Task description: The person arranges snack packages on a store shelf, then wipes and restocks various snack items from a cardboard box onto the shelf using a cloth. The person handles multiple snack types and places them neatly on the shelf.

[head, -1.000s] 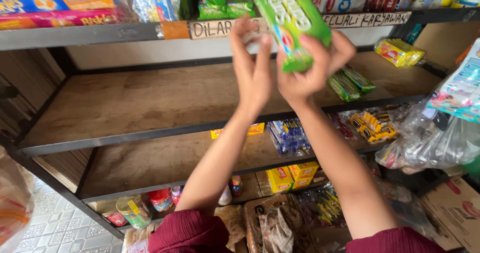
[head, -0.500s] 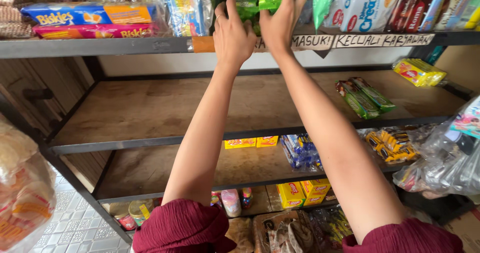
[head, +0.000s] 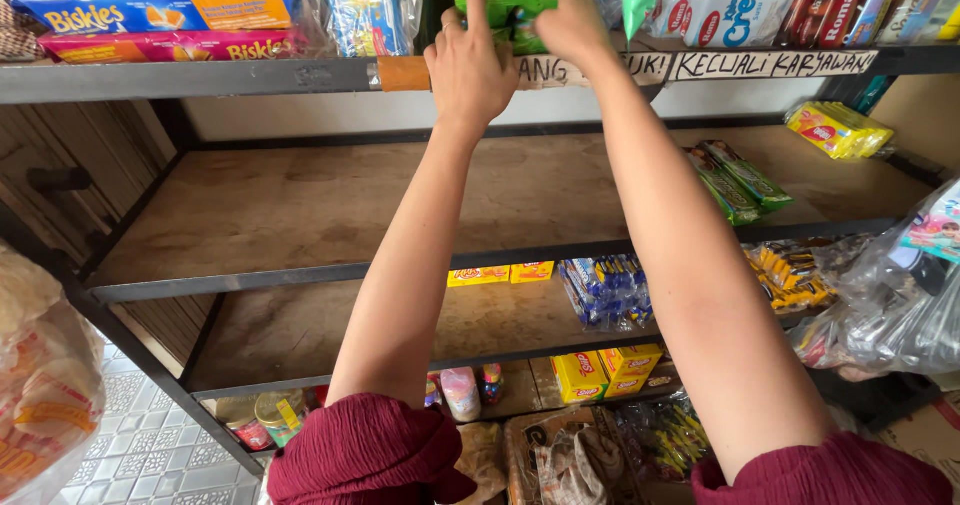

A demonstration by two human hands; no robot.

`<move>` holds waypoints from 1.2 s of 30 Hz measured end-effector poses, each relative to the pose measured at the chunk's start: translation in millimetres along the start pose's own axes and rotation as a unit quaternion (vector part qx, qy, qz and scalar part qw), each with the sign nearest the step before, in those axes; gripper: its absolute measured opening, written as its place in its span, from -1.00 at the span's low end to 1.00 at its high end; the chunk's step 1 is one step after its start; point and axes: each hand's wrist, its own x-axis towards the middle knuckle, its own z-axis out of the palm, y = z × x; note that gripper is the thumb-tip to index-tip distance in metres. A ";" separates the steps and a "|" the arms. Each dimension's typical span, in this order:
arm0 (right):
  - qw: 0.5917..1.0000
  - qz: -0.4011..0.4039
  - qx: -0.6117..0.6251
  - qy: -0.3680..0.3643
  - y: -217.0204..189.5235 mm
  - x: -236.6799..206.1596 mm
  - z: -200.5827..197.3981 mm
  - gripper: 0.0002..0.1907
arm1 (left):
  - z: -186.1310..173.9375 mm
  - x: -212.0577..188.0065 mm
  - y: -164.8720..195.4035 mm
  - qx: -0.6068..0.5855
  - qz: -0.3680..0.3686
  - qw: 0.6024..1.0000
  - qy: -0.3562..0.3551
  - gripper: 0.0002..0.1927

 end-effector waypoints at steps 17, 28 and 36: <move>0.998 -0.023 -0.055 0.010 -1.9 -11.9 3.6 -0.33 | 2.4 -9.5 6.3 0.033 0.012 0.999 0.019 -0.03; 0.991 -0.090 -0.057 0.080 10.2 -21.9 -0.1 -0.31 | 0.7 -18.6 23.8 -0.028 0.011 0.998 0.057 0.04; 0.974 -0.188 -0.047 0.118 32.4 -70.0 -10.2 -0.46 | -20.0 -53.5 52.3 -0.055 0.045 0.992 0.109 -0.25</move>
